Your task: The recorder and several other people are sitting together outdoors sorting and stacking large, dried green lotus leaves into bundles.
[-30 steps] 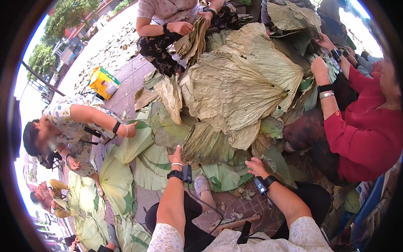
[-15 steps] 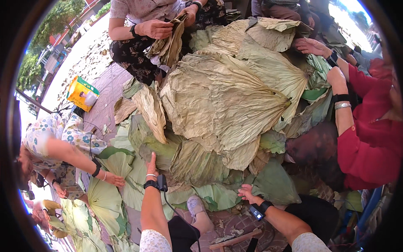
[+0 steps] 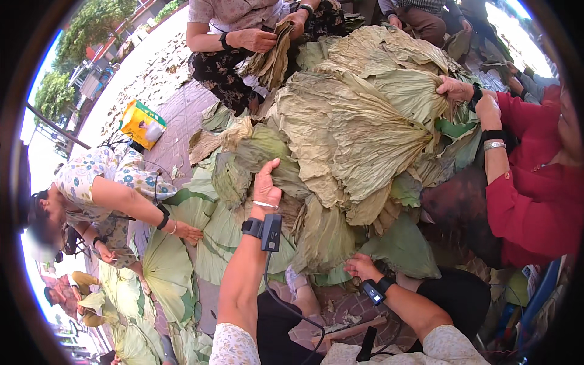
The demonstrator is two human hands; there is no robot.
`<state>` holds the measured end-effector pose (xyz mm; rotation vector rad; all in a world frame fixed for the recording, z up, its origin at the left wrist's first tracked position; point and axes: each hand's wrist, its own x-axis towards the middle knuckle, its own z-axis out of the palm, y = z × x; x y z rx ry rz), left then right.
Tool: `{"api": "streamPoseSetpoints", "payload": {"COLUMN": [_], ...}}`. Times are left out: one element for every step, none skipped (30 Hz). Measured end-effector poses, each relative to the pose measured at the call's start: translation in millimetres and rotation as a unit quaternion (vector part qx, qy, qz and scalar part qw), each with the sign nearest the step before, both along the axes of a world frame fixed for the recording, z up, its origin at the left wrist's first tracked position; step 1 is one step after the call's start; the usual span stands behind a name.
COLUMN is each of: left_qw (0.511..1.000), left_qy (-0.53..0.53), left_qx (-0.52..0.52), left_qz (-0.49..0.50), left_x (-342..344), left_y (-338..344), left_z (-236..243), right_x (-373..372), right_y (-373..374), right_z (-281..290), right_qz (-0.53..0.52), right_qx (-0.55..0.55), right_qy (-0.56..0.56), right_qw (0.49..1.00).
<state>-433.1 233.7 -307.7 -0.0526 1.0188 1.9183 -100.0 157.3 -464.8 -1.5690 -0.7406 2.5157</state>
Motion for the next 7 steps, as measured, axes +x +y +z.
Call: {"api": "streamPoseSetpoints", "payload": {"left_qw": [0.999, 0.997, 0.991, 0.986, 0.976, 0.965, 0.964], "left_qy": [0.022, 0.011, 0.003, 0.011, 0.014, 0.02, 0.026], "left_qx": [0.027, 0.072, 0.116, 0.151, 0.193, 0.234, 0.239], "left_qz": [-0.015, -0.039, -0.062, -0.076, -0.097, -0.117, -0.115], "left_x": [7.1, 18.2, 26.5, 34.3, 45.5, 57.7, 46.4], "left_y": [8.8, 18.2, 22.9, 26.0, 33.1, 43.1, 42.7], "left_z": [27.1, 58.9, 94.7, 132.8, 170.4, 204.5, 190.6], "right_x": [-4.4, -5.3, -7.3, -4.5, 6.9, 25.6, 50.2], "right_y": [6.3, 13.3, 13.6, 13.2, 21.4, 35.8, -31.6], "right_z": [4.5, 5.3, 2.0, -14.7, -48.4, -90.1, -79.2], "right_qz": [0.005, 0.008, 0.014, 0.013, -0.087, -0.185, -0.184], "right_qx": [-0.002, 0.013, 0.027, 0.027, -0.005, -0.025, -0.047], "right_qy": [0.003, 0.021, 0.042, 0.042, 0.195, 0.341, 0.33], "right_qw": [1.0, 1.0, 0.999, 0.999, 0.977, 0.922, 0.925]}}
